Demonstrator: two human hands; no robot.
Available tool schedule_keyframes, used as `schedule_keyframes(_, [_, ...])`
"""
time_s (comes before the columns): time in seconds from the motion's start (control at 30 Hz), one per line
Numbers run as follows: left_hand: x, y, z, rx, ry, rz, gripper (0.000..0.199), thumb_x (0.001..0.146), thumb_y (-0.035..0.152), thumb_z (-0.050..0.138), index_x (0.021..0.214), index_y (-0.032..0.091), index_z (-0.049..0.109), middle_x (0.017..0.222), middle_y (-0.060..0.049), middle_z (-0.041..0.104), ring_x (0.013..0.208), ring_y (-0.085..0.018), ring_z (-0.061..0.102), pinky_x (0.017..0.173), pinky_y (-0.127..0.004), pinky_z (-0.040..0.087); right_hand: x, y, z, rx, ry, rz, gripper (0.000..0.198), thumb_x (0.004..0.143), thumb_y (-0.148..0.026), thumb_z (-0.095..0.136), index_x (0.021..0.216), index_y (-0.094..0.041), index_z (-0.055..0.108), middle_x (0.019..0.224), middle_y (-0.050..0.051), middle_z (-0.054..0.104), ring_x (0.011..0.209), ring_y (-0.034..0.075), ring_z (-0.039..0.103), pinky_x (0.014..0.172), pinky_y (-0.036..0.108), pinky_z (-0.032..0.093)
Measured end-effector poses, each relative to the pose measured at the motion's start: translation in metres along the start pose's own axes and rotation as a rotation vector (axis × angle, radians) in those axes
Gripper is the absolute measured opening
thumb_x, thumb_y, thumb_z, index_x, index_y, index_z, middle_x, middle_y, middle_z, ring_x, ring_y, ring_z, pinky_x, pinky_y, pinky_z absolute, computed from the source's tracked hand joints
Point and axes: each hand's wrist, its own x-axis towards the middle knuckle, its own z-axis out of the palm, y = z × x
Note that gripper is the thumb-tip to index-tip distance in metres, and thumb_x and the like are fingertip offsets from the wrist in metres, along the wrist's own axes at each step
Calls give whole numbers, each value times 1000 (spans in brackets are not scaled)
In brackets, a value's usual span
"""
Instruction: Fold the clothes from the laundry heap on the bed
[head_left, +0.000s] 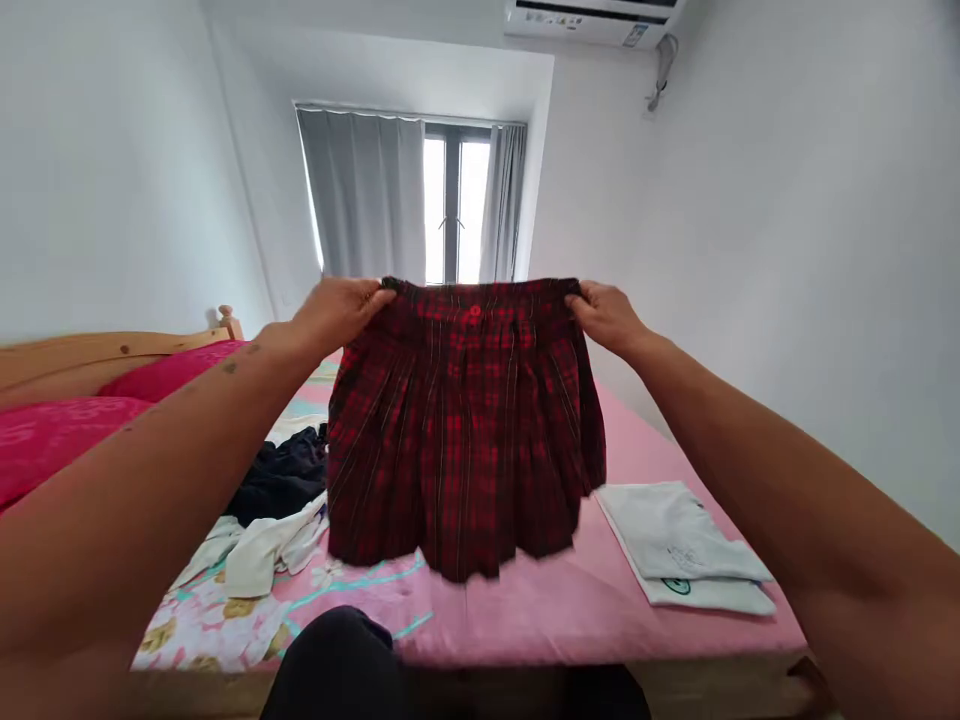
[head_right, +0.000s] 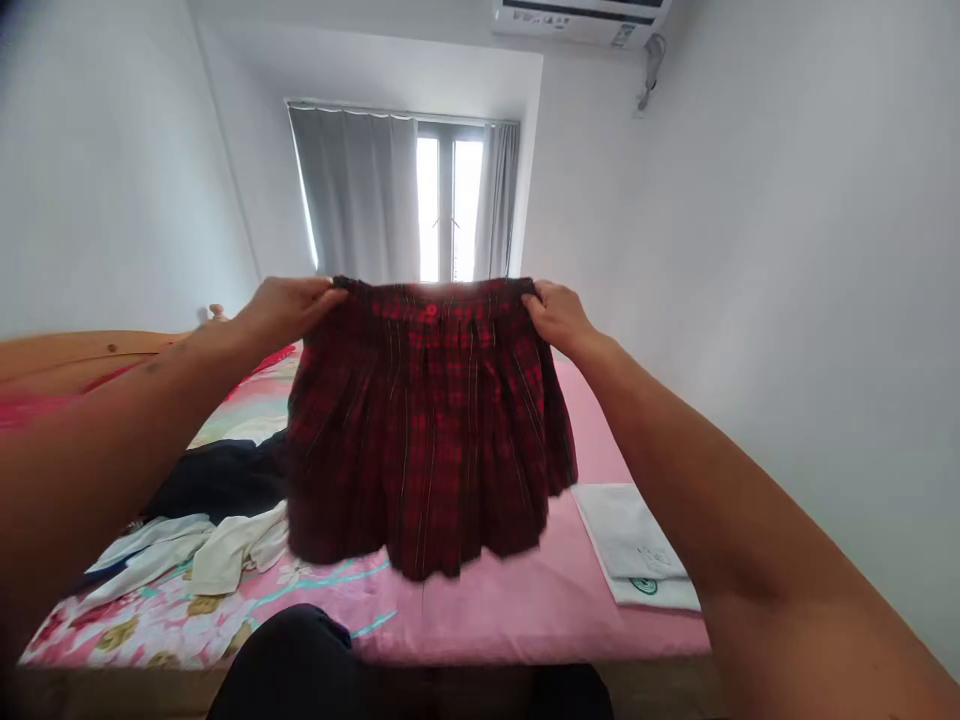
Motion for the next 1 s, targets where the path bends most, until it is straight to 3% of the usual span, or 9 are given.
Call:
schedule_keyframes(0.07, [2, -5, -4, 232, 91, 162, 39, 79, 54, 49, 82, 21, 71, 77, -3, 68, 96, -23, 60, 84, -31, 41, -2, 5, -2, -31, 72, -76, 19, 91, -26, 42, 90, -19, 60, 84, 1, 63, 76, 13, 51, 72, 24, 40])
schedule_keyframes(0.17, [-25, -26, 12, 483, 33, 266, 48, 88, 54, 36, 99, 18, 68, 80, -7, 67, 83, -22, 62, 79, -32, 42, -32, 24, 11, -4, -8, -118, 20, 92, -26, 43, 98, -19, 60, 84, 1, 62, 75, 11, 51, 71, 23, 39])
schedule_keyframes(0.37, [-164, -93, 116, 520, -405, 174, 35, 91, 37, 44, 121, 24, 58, 97, -8, 69, 88, -21, 64, 76, -29, 45, -182, 84, 99, 93, -297, -198, 26, 90, -21, 45, 110, -21, 62, 109, 6, 62, 99, 16, 58, 87, 29, 45])
schedule_keyframes(0.5, [-268, -122, 182, 475, -701, 50, 30, 89, 27, 48, 116, 25, 61, 101, -8, 70, 95, -23, 64, 83, -35, 47, -310, 118, 156, 171, -433, -17, 27, 87, -24, 45, 104, -25, 66, 115, 7, 58, 109, 19, 56, 93, 35, 47])
schedule_keyframes(0.63, [-329, -121, 206, 553, -700, 80, 38, 78, 32, 64, 115, 23, 64, 133, -13, 53, 129, -36, 40, 103, -53, 32, -400, 132, 183, 295, -344, 352, 42, 79, -28, 50, 120, -20, 58, 121, 11, 57, 114, 23, 53, 101, 43, 41])
schedule_keyframes(0.7, [-338, -113, 212, 512, -656, 118, 43, 80, 34, 62, 121, 21, 60, 141, -11, 46, 136, -33, 30, 109, -51, 26, -417, 131, 189, 387, -238, 637, 48, 78, -33, 52, 123, -17, 54, 119, 13, 59, 110, 23, 56, 98, 42, 44])
schedule_keyframes(0.8, [-338, -97, 230, 377, -668, 230, 47, 83, 36, 57, 126, 18, 55, 143, -10, 44, 137, -26, 30, 113, -44, 23, -412, 124, 197, 550, -194, 1037, 49, 78, -40, 53, 120, -14, 55, 111, 13, 63, 95, 21, 62, 76, 32, 54])
schedule_keyframes(0.9, [-334, -80, 262, 292, -677, 276, 56, 81, 39, 58, 130, 13, 51, 143, -13, 43, 137, -26, 29, 114, -44, 21, -393, 115, 204, 626, -253, 1168, 51, 74, -43, 60, 113, -12, 58, 98, 12, 67, 75, 18, 63, 50, 23, 49])
schedule_keyframes(1.0, [-335, -70, 297, 278, -675, 238, 66, 82, 44, 55, 135, 7, 44, 146, -16, 38, 138, -29, 26, 114, -47, 19, -380, 107, 208, 667, -323, 1181, 46, 70, -44, 65, 102, -12, 63, 86, 9, 68, 62, 15, 59, 42, 22, 45])
